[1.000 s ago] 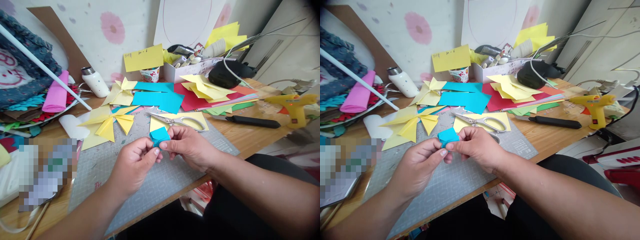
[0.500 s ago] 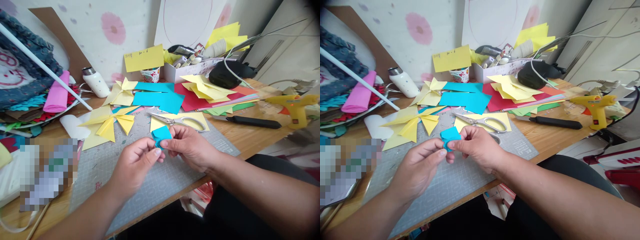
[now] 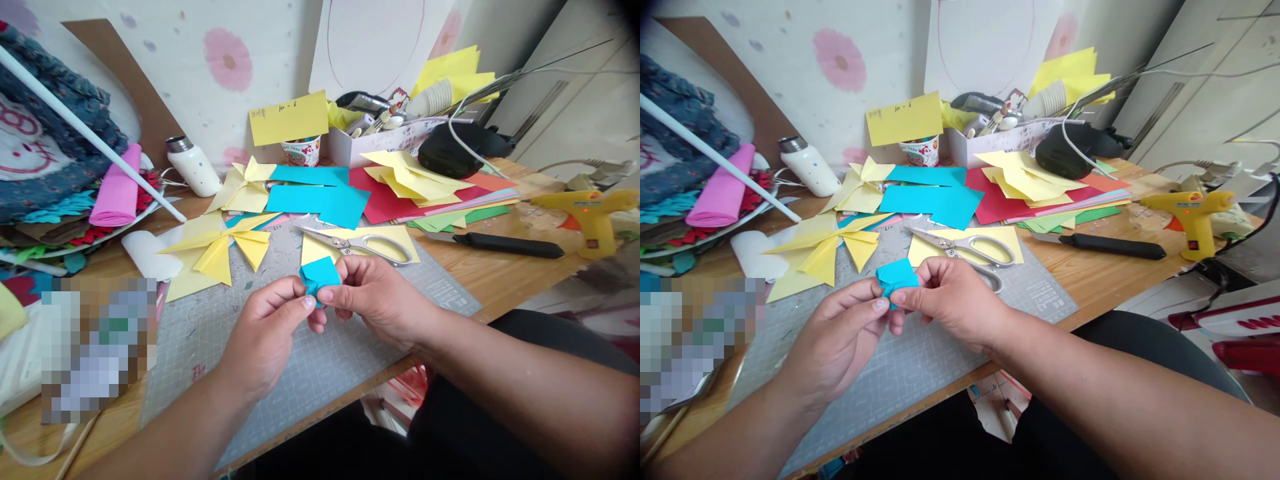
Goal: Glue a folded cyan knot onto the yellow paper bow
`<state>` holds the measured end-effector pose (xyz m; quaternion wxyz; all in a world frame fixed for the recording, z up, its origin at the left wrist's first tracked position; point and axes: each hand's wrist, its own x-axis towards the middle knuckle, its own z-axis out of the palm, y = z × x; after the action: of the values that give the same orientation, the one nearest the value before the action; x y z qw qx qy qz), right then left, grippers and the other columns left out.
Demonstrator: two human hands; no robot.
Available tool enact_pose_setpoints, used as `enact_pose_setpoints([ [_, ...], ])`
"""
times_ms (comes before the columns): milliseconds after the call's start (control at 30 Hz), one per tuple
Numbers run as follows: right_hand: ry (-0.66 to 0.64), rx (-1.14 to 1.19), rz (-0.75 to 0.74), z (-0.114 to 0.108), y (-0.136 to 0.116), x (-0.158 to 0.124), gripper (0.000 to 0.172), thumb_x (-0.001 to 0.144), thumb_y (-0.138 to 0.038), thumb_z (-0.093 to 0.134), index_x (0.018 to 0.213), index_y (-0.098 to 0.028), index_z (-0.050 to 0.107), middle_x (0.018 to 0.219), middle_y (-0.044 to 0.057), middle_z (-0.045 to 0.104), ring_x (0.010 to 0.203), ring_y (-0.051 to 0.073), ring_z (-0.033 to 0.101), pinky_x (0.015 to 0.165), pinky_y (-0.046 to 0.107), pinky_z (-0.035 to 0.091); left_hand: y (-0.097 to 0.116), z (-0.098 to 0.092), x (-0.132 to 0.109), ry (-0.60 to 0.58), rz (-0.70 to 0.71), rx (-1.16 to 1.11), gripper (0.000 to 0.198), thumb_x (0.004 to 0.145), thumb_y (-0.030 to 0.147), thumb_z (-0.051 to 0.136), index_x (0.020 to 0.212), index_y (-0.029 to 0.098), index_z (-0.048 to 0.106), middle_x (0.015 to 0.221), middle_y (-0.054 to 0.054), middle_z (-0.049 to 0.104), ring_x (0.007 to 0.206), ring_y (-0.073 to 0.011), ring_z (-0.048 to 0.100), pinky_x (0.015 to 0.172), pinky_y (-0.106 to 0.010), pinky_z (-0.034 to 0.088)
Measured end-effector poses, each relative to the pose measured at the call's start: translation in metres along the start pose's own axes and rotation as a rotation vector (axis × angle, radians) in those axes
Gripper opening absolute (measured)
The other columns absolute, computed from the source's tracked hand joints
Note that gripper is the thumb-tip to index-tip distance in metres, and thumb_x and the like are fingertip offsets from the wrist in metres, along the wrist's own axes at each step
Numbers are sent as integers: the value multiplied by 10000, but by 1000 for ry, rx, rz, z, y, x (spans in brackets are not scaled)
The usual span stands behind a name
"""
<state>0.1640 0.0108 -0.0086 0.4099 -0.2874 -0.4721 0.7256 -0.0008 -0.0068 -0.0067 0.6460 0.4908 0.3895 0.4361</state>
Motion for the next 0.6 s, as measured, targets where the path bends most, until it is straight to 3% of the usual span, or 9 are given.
enact_pose_setpoints([
  [233, 5, -59, 35, -1, -4, 0, 324, 703, -360, 763, 687, -174, 497, 617, -16, 646, 603, 114, 620, 538, 218, 372, 5, 5, 1, 45, -54, -25, 123, 816, 222, 635, 733, 151, 691, 679, -7, 644, 627, -107, 562, 584, -219, 449],
  [600, 22, 37, 52, -3, -1, -1, 323, 676, -333, 790, 681, -165, 514, 627, -3, 667, 596, 116, 633, 518, 203, 382, 3, 3, 2, -1, -110, -121, 34, 776, 175, 674, 753, 155, 689, 675, 13, 642, 646, -83, 558, 592, -183, 445],
])
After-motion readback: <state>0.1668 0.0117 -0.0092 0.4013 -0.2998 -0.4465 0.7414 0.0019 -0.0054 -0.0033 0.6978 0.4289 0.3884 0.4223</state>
